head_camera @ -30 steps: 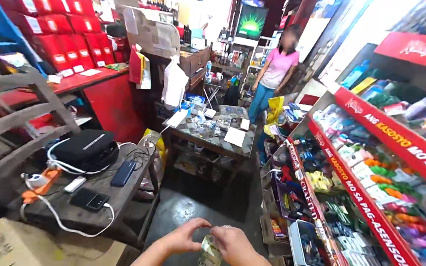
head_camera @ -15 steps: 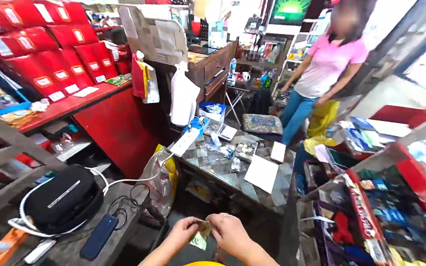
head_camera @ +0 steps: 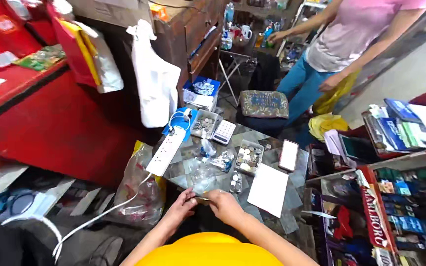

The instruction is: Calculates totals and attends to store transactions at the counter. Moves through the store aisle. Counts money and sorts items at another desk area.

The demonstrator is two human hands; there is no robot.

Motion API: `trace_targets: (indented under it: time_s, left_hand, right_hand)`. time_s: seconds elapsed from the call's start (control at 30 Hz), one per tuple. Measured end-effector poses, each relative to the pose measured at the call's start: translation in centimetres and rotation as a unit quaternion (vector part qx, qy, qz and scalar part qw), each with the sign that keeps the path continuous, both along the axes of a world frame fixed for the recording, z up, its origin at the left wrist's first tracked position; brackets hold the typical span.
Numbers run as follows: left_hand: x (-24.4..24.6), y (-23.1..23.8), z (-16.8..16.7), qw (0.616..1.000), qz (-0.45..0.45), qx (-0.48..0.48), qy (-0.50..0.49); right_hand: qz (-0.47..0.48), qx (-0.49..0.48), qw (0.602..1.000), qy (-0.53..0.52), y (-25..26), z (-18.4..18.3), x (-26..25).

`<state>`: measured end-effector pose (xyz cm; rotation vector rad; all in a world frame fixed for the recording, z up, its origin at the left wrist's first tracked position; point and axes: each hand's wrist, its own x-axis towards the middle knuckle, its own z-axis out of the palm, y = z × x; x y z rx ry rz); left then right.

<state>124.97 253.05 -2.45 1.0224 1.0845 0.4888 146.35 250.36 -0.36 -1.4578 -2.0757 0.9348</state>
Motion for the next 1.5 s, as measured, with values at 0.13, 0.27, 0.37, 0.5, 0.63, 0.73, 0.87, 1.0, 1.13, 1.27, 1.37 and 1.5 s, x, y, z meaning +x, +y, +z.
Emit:
trace_targets:
  time_s: [0.13, 0.27, 0.37, 0.5, 0.63, 0.73, 0.87, 1.0, 1.13, 1.27, 1.37, 1.5]
  left_hand:
    - [1.9, 8.2, 0.0, 0.977, -0.158, 0.144, 0.008]
    - [3.3, 15.2, -0.7, 0.953, -0.226, 0.188, 0.075]
    - [4.0, 18.6, -1.4, 0.967, -0.163, 0.172, 0.095]
    - [4.1, 20.8, -2.5, 0.985, -0.055, 0.14, 0.089]
    - [3.9, 20.4, -3.1, 0.99, 0.021, 0.106, 0.086]
    - [3.7, 19.5, -4.1, 0.992, 0.039, 0.077, 0.097]
    - [3.1, 18.8, -6.7, 0.986, 0.063, 0.08, 0.134]
    - [3.0, 19.2, -9.1, 0.965, 0.007, 0.115, 0.233]
    - [2.2, 19.2, -11.5, 0.911, -0.087, 0.271, 0.298]
    - [2.2, 18.3, -12.8, 0.879, -0.049, 0.381, 0.281]
    - [2.2, 17.8, -13.7, 0.853, -0.025, 0.444, 0.272]
    - [2.1, 17.4, -14.2, 0.835, -0.017, 0.479, 0.271]
  right_hand:
    - [-0.09, -0.079, 0.989, 0.087, 4.1, 0.6, 1.5]
    - [-0.147, -0.107, 0.978, 0.101, 7.4, -0.1, 2.1]
    - [-0.206, -0.139, 0.965, 0.078, 8.7, -0.8, 4.4]
    - [-0.305, -0.206, 0.93, -0.011, 9.7, -2.0, 10.0]
    - [-0.366, -0.251, 0.893, -0.076, 11.4, -3.4, 14.9]
    - [-0.371, -0.254, 0.887, -0.106, 12.5, -4.4, 16.5]
    - [-0.338, -0.235, 0.907, -0.082, 14.8, -4.7, 16.3]
    - [-0.276, -0.205, 0.937, -0.059, 19.3, -3.4, 14.0]
    - [-0.159, -0.126, 0.975, -0.087, 25.5, -2.5, 9.8]
    - [-0.048, -0.035, 0.98, -0.19, 33.0, -4.7, 6.4]
    - [-0.01, -0.035, 0.955, -0.293, 37.2, -6.3, 4.9]
    - [0.011, -0.054, 0.934, -0.354, 38.0, -7.1, 3.1]
